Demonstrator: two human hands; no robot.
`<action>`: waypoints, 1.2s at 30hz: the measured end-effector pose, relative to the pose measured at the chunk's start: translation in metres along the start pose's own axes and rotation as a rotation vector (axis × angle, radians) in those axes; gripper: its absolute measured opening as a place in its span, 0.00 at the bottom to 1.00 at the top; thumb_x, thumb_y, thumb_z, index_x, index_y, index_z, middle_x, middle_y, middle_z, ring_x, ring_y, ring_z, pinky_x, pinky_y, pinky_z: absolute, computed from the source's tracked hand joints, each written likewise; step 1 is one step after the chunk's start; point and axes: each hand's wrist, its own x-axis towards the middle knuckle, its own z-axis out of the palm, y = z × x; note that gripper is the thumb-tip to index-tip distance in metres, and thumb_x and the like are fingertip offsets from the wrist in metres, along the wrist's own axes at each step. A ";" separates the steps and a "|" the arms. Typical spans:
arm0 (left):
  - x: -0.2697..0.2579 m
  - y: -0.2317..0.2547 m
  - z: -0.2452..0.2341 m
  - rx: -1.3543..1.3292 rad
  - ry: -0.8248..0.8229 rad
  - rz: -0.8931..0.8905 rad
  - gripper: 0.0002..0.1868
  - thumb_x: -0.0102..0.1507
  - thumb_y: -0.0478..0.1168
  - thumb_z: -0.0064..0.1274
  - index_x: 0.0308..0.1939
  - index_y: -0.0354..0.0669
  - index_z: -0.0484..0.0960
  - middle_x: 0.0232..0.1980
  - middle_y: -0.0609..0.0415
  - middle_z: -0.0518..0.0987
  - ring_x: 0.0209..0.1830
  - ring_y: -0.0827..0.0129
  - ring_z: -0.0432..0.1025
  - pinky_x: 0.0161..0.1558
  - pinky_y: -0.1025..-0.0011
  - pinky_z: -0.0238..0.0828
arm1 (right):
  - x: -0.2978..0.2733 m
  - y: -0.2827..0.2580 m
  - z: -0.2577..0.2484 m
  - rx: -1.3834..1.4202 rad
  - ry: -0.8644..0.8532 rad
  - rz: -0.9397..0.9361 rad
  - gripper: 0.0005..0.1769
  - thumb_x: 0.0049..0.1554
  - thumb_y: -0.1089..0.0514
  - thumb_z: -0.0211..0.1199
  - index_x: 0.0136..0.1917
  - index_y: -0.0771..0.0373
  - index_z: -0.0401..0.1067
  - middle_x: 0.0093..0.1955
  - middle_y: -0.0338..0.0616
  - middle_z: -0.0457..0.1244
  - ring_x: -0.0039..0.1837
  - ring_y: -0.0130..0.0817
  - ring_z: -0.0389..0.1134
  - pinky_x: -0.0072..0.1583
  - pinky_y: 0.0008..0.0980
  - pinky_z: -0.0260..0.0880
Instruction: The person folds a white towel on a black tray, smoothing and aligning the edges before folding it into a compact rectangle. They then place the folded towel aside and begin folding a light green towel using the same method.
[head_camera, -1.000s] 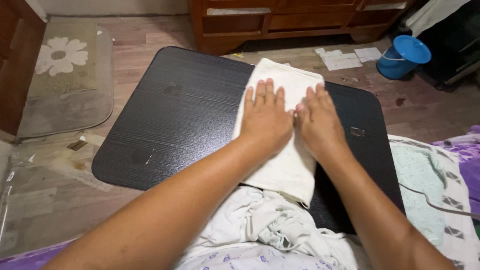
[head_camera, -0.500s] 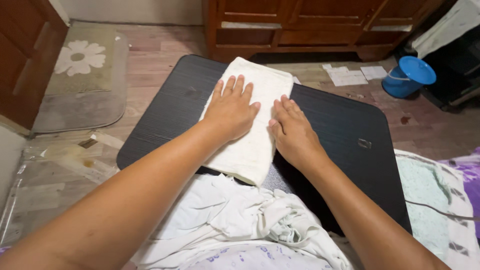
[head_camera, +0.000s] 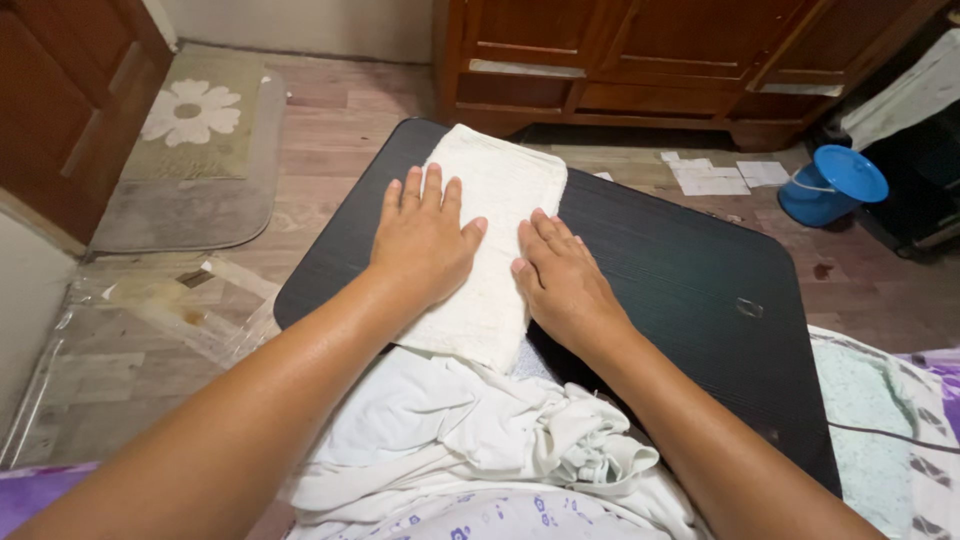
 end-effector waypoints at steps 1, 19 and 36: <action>0.000 -0.004 -0.001 -0.002 0.007 -0.004 0.38 0.70 0.59 0.29 0.76 0.36 0.54 0.80 0.38 0.47 0.81 0.48 0.38 0.75 0.52 0.28 | 0.001 -0.003 0.001 0.007 0.012 -0.024 0.31 0.65 0.48 0.46 0.77 0.64 0.56 0.83 0.53 0.43 0.84 0.47 0.39 0.78 0.44 0.37; -0.002 -0.027 -0.004 0.038 0.175 0.088 0.37 0.71 0.59 0.31 0.75 0.34 0.58 0.79 0.34 0.51 0.80 0.43 0.42 0.75 0.48 0.30 | -0.003 -0.012 0.004 0.050 0.020 -0.064 0.32 0.65 0.44 0.47 0.76 0.64 0.58 0.82 0.52 0.47 0.83 0.47 0.42 0.78 0.45 0.40; -0.012 0.040 -0.001 -0.075 0.066 0.185 0.38 0.68 0.60 0.34 0.75 0.40 0.58 0.80 0.38 0.49 0.80 0.44 0.39 0.75 0.47 0.29 | -0.018 0.020 -0.006 0.081 0.174 0.104 0.33 0.65 0.46 0.48 0.77 0.65 0.55 0.81 0.55 0.47 0.82 0.49 0.43 0.76 0.42 0.41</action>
